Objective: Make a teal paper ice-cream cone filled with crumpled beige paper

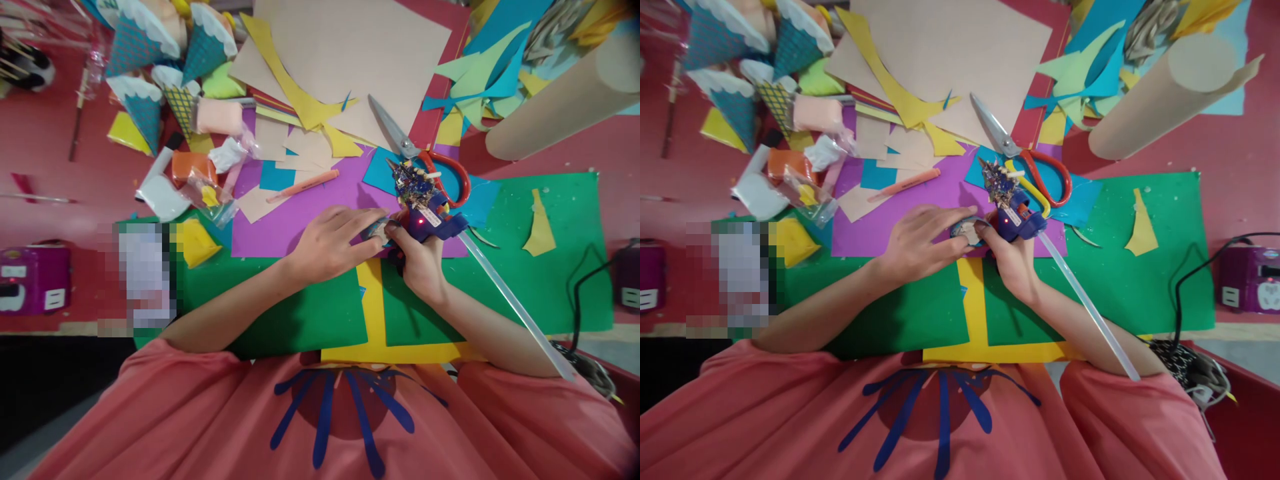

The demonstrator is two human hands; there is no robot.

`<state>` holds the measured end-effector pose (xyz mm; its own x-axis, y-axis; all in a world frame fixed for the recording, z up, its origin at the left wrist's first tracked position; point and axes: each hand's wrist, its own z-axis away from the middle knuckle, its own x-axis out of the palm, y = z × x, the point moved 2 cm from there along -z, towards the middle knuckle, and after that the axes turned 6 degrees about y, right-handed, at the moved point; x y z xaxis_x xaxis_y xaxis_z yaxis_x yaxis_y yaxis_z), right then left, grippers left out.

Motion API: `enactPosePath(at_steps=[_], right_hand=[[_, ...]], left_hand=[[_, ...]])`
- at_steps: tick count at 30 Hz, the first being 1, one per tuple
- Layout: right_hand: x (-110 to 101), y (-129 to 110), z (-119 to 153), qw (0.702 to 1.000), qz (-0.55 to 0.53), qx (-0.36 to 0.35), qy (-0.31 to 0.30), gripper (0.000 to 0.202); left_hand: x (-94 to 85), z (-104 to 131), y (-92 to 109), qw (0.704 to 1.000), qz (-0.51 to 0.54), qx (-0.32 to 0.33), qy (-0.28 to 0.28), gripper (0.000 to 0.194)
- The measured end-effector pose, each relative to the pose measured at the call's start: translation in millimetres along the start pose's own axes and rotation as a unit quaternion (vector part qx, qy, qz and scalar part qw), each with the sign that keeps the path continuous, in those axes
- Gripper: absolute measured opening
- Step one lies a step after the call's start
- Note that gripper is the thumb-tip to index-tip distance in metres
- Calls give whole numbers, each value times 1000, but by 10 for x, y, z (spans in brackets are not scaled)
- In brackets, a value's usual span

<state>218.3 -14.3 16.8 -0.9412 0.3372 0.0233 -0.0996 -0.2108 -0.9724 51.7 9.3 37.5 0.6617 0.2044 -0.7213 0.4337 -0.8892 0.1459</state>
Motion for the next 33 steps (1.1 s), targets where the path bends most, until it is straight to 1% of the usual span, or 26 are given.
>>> enactPosePath(at_steps=[2, 4, 6, 7, 10, 12, 14, 15, 17, 18, 20, 22, 25, 27, 30, 33], right_hand=[[-4, 38, -6, 1000, -1, 4, -5, 21], [-8, 76, -11, 1000, 1, 4, -10, 21], [-8, 93, -14, 1000, 5, -2, -14, 22], [-6, 89, -14, 1000, 8, -4, -18, 24], [-21, 17, -25, 999, -1, 3, -49, 28], [-77, -74, -61, 997, -19, 11, -69, 28], [-182, -179, -128, 997, -28, 1, -78, 27], [-242, -226, -167, 996, -26, -6, -87, 28], [-348, -295, -238, 991, -11, -7, -135, 34], [-389, -313, -262, 987, 10, 2, -161, 37], [-444, -327, -283, 980, 71, 18, -184, 43], [-457, -328, -271, 974, 139, 29, -177, 47], [-427, -329, -238, 966, 202, 39, -155, 48], [-406, -333, -233, 964, 219, 40, -145, 50], [-393, -343, -245, 962, 229, 27, -143, 54], [-389, -356, -250, 963, 225, 13, -147, 55]], left_hand=[[20, 28, -42, 999, 47, -7, -13, 14], [43, 52, -80, 995, 90, -21, -38, 21], [52, 66, -106, 992, 105, -26, -59, 23], [47, 69, -116, 993, 100, -22, -59, 21], [0, 74, -163, 997, 72, -2, -20, 18], [-33, 91, -229, 998, 58, -11, 17, 18], [-51, 124, -313, 997, 50, -32, 40, 17], [-55, 144, -358, 997, 46, -46, 44, 16], [-54, 183, -434, 996, 34, -71, 37, 17], [-51, 199, -462, 996, 22, -83, 26, 17], [-46, 217, -491, 996, -10, -93, 2, 18], [-45, 220, -487, 996, -29, -85, -11, 19], [-51, 219, -455, 997, -25, -67, -4, 19], [-45, 226, -442, 996, -10, -84, -18, 19], [-26, 248, -436, 989, 16, -133, -56, 19], [-16, 256, -425, 983, 46, -162, -67, 20]])
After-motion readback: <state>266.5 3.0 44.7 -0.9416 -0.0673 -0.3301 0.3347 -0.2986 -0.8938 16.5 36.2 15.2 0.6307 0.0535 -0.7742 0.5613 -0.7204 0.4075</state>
